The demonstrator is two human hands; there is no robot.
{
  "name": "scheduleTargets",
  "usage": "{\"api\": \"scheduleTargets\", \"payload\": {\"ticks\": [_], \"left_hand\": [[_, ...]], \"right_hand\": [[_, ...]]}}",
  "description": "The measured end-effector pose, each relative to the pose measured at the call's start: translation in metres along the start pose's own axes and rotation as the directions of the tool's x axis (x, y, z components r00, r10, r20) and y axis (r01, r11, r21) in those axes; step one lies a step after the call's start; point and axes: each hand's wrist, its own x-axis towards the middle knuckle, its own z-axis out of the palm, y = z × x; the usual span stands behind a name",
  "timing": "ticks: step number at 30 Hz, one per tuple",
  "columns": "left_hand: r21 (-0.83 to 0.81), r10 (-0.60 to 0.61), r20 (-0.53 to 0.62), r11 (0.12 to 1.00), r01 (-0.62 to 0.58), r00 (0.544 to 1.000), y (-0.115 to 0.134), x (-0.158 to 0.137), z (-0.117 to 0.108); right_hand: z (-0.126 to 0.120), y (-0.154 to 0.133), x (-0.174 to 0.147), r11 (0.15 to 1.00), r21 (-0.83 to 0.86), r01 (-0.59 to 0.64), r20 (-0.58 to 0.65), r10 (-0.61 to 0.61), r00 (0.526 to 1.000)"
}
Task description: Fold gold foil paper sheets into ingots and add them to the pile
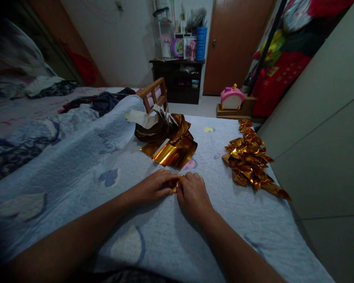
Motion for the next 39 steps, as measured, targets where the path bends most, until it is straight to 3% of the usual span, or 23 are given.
{"api": "scheduleTargets", "payload": {"ticks": [9, 26, 39], "left_hand": [[0.036, -0.020, -0.001, 0.999, 0.020, 1.000, 0.003, -0.001, 0.001], [0.010, -0.025, -0.040, 1.000, 0.026, 0.999, 0.004, 0.001, 0.004], [0.034, 0.006, -0.041, 0.999, -0.004, 0.999, -0.002, 0.001, 0.008]], "right_hand": [[0.003, 0.000, -0.002, 1.000, 0.002, -0.007, -0.029, 0.007, 1.000], [-0.007, -0.018, -0.001, 0.985, -0.165, -0.057, 0.092, 0.073, 0.993], [-0.017, -0.003, -0.008, 0.973, -0.198, -0.116, 0.019, 0.122, 0.992]]}}
